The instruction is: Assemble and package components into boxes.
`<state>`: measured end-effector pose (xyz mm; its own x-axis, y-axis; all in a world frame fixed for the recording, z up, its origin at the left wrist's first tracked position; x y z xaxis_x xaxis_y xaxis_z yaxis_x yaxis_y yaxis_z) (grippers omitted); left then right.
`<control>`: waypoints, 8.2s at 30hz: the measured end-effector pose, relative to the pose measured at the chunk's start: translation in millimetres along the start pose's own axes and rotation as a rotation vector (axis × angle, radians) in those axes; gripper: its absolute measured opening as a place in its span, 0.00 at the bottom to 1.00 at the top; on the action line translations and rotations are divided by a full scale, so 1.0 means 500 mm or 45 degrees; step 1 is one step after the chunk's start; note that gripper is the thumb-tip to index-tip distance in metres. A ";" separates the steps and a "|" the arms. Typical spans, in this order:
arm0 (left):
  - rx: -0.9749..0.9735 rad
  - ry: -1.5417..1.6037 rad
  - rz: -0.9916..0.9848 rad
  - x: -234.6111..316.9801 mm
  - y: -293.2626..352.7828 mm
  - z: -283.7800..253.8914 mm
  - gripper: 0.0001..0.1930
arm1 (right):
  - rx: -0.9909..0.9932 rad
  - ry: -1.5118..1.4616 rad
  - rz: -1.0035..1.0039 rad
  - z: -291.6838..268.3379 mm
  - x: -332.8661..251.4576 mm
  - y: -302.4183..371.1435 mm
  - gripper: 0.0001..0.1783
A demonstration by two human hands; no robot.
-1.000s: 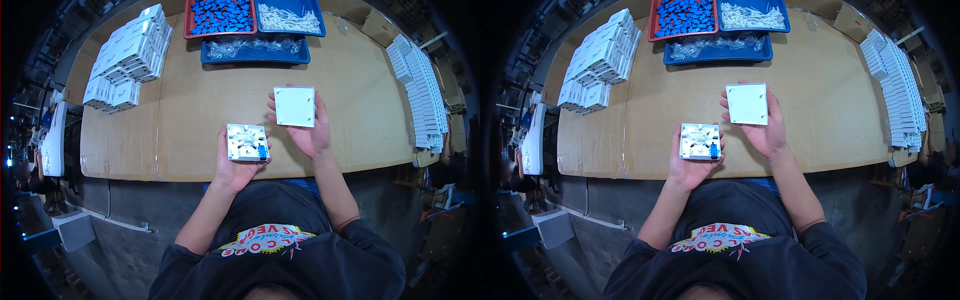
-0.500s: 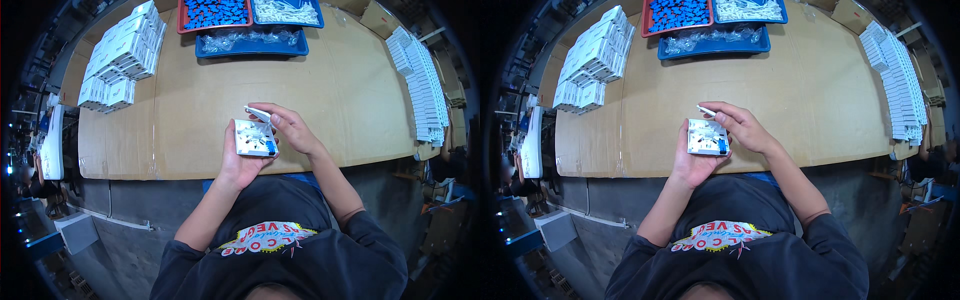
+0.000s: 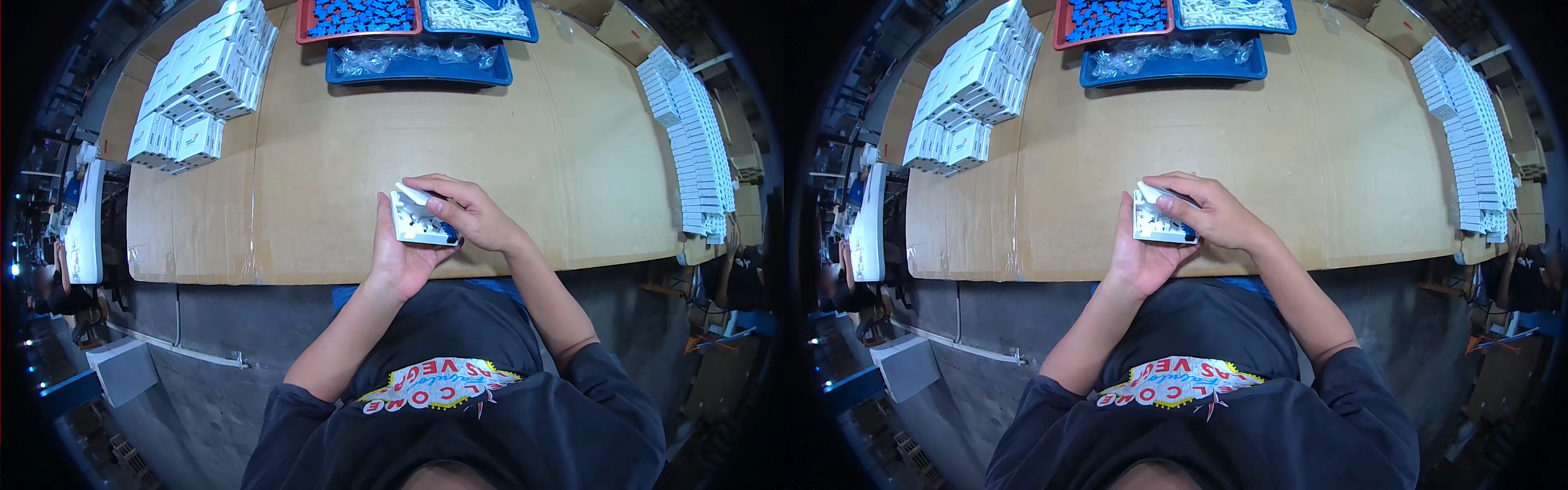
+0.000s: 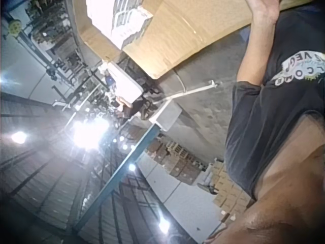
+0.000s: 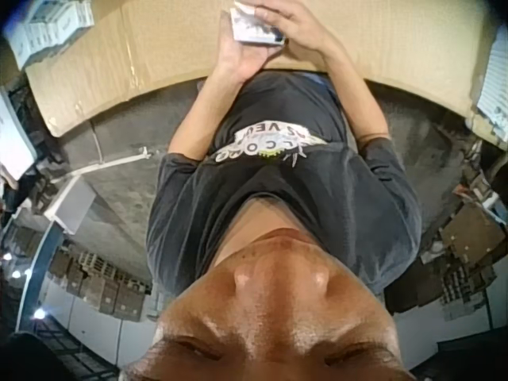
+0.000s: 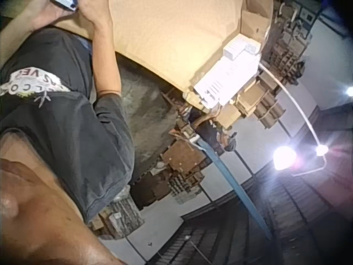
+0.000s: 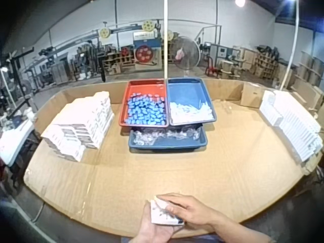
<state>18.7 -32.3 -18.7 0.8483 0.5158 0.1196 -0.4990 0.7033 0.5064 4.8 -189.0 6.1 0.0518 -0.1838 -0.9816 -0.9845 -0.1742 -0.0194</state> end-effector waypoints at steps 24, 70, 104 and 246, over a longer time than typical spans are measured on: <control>-0.074 0.059 -0.086 0.016 -0.041 -0.028 0.36 | -0.127 -0.024 0.181 -0.017 0.035 -0.030 0.21; -0.082 -0.049 -0.020 0.027 -0.020 -0.009 0.33 | -0.188 0.433 -0.071 0.005 -0.001 0.021 0.35; -0.315 -0.882 0.649 0.048 0.062 0.013 0.23 | 0.316 -0.240 0.132 -0.016 -0.015 0.073 0.21; -0.242 -1.590 1.386 0.092 0.070 0.027 0.19 | 0.424 0.618 -0.490 0.008 -0.044 0.057 0.20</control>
<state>42.7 9.7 16.0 -0.3234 0.1555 0.9334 -0.8455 0.3953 -0.3589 -24.8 -186.0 26.1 0.3991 -0.5933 -0.6991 -0.8762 -0.0220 -0.4815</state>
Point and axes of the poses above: each hand's wrist, its own y-axis away from the middle knuckle, its own z-axis out of the palm, x = y × z, the point moved 2 cm from there along -y, towards the middle knuckle, and after that the axes turned 7 degrees about y, right-handed, at the moved point
